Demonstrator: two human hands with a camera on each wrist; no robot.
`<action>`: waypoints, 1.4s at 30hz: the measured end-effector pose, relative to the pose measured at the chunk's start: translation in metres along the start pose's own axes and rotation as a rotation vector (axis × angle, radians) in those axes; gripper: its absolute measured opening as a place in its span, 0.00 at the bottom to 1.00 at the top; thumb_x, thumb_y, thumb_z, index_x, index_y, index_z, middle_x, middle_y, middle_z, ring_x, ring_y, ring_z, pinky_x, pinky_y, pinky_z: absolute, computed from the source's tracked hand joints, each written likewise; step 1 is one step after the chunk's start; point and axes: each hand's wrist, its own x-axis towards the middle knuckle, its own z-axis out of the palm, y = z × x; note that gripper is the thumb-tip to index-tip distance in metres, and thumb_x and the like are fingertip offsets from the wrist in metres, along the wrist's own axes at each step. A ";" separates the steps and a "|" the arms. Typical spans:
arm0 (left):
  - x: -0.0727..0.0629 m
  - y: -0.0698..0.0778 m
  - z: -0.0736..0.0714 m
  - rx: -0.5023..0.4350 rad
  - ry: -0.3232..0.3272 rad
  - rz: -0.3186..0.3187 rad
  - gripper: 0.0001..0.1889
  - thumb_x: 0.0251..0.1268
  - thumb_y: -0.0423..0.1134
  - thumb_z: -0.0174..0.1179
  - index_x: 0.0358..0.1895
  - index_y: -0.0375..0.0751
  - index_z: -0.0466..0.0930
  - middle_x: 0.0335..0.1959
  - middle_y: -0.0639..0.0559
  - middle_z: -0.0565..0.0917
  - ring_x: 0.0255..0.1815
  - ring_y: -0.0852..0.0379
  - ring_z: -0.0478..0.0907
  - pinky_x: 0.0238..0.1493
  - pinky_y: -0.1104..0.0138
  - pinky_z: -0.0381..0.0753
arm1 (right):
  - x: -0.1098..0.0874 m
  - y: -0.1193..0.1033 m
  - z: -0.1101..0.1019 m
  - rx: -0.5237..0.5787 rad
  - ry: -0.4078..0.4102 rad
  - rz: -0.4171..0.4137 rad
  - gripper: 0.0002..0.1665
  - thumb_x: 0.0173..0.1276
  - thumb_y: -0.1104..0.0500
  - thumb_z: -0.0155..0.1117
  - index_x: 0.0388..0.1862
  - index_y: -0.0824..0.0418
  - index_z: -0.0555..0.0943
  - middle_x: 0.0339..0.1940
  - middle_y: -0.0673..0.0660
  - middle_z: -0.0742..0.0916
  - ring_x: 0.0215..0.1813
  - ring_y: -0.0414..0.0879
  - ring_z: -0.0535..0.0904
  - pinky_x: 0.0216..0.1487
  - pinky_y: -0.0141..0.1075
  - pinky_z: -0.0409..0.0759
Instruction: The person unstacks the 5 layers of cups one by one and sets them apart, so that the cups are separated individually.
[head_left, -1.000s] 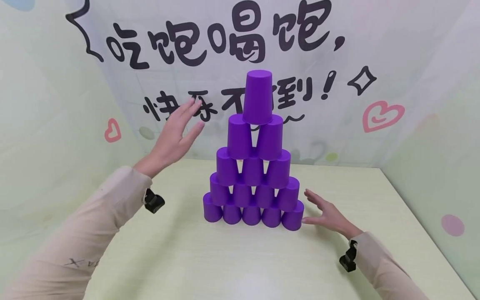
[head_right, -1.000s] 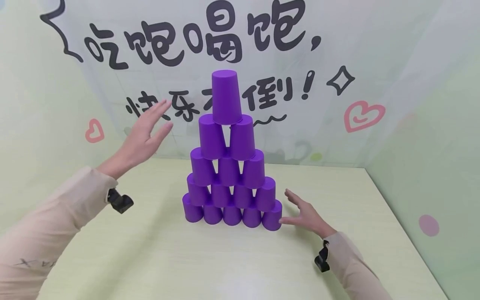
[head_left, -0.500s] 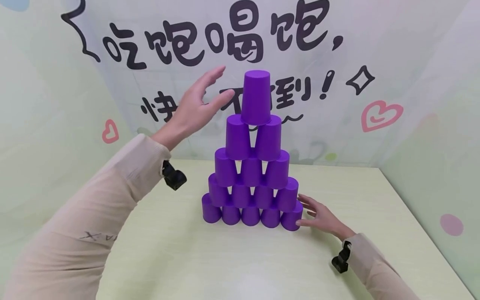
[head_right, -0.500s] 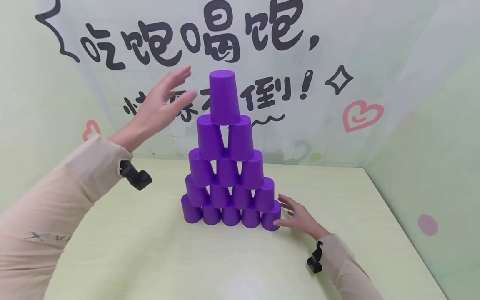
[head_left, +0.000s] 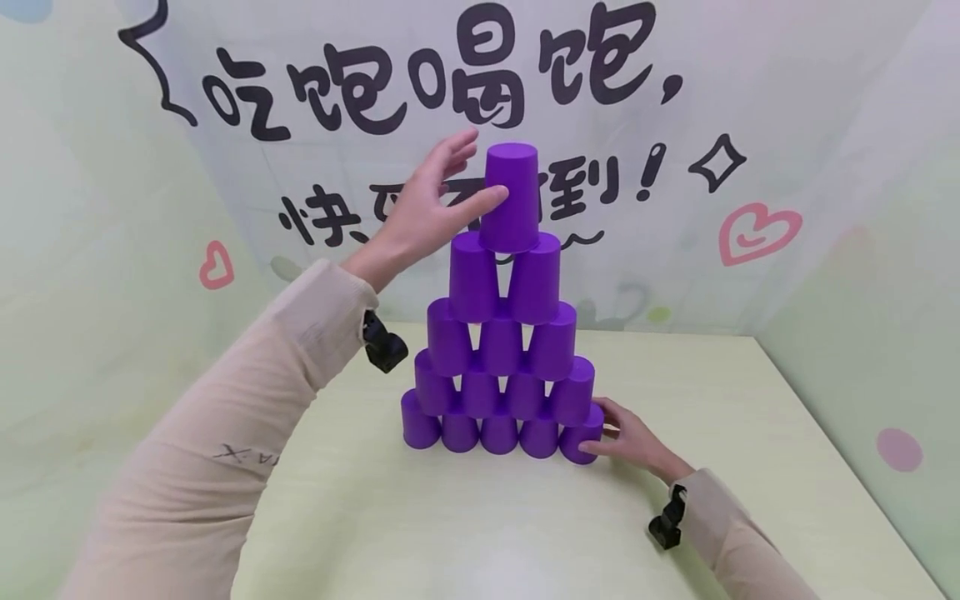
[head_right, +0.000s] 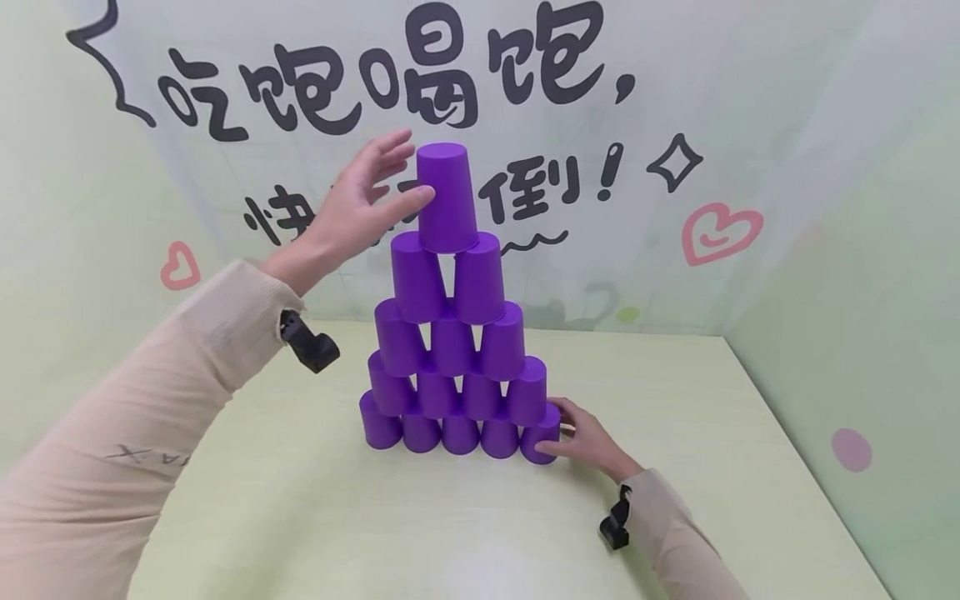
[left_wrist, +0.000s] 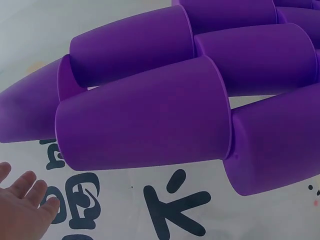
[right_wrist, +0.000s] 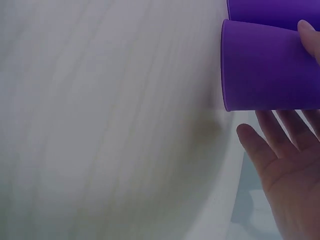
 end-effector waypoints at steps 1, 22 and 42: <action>0.001 0.000 0.001 0.002 -0.001 0.002 0.37 0.54 0.52 0.58 0.67 0.58 0.51 0.65 0.59 0.59 0.63 0.65 0.56 0.61 0.65 0.58 | 0.000 0.000 0.001 -0.001 -0.001 -0.003 0.36 0.50 0.59 0.70 0.57 0.67 0.65 0.51 0.63 0.76 0.51 0.55 0.73 0.53 0.44 0.72; 0.010 0.001 0.020 -0.112 -0.011 0.057 0.38 0.51 0.47 0.63 0.66 0.53 0.54 0.51 0.53 0.71 0.48 0.61 0.69 0.47 0.69 0.72 | 0.001 -0.003 0.002 0.009 -0.017 0.000 0.35 0.51 0.60 0.69 0.56 0.71 0.66 0.49 0.66 0.77 0.48 0.57 0.74 0.48 0.37 0.76; -0.010 0.025 0.014 -0.125 -0.017 0.037 0.33 0.55 0.41 0.60 0.64 0.46 0.57 0.49 0.48 0.72 0.47 0.58 0.70 0.47 0.69 0.71 | 0.000 0.001 0.001 -0.009 -0.024 0.018 0.33 0.52 0.59 0.69 0.56 0.68 0.68 0.48 0.62 0.78 0.48 0.52 0.74 0.49 0.37 0.75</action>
